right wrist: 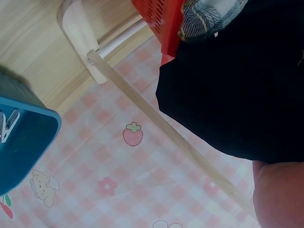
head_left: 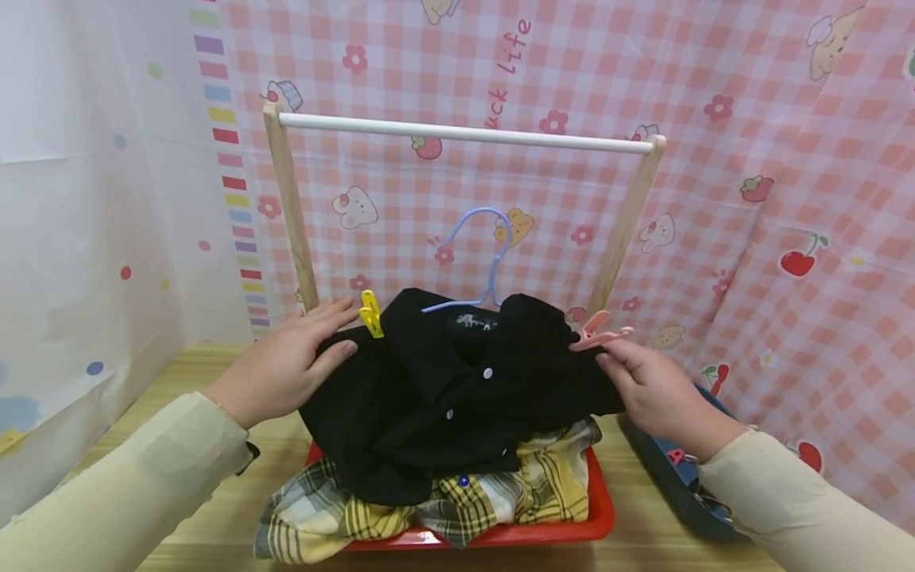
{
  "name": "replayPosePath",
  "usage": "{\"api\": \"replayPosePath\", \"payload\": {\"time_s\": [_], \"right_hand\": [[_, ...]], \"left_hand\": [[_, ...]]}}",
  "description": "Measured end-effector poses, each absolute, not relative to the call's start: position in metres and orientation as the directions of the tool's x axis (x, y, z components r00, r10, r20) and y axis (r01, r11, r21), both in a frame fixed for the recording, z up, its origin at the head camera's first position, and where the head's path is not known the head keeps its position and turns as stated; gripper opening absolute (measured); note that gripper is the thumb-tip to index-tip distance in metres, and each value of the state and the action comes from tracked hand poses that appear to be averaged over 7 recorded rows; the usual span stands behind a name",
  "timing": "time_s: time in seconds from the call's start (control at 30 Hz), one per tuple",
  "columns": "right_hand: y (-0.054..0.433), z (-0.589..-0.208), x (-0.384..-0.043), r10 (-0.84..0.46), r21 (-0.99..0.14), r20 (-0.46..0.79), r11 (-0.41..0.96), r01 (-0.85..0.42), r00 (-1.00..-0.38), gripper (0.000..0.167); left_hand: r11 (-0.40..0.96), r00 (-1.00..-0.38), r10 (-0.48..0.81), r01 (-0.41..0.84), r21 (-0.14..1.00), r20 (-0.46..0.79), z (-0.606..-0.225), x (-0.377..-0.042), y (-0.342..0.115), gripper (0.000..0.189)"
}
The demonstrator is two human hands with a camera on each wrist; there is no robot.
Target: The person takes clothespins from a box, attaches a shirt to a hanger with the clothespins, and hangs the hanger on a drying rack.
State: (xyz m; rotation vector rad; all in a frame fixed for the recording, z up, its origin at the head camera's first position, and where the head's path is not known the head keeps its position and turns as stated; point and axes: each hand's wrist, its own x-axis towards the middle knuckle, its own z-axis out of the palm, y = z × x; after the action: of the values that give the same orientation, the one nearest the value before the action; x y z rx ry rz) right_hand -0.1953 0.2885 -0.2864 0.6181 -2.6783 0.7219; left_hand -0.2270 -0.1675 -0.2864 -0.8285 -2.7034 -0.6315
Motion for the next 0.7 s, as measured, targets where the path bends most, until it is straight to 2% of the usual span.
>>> {"api": "replayPosePath", "payload": {"time_s": [0.37, 0.7], "right_hand": [[0.295, -0.289, -0.194, -0.301, -0.38, 0.425, 0.797, -0.47, -0.854, 0.03], [0.305, -0.295, -0.194, -0.274, -0.35, 0.491, 0.808, -0.475, -0.827, 0.029]], "left_hand": [[0.743, -0.826, 0.447, 0.557, 0.372, 0.343, -0.289, -0.225, -0.173, 0.065], [0.758, -0.85, 0.424, 0.522, 0.391, 0.314, -0.298, -0.225, -0.183, 0.061]]}}
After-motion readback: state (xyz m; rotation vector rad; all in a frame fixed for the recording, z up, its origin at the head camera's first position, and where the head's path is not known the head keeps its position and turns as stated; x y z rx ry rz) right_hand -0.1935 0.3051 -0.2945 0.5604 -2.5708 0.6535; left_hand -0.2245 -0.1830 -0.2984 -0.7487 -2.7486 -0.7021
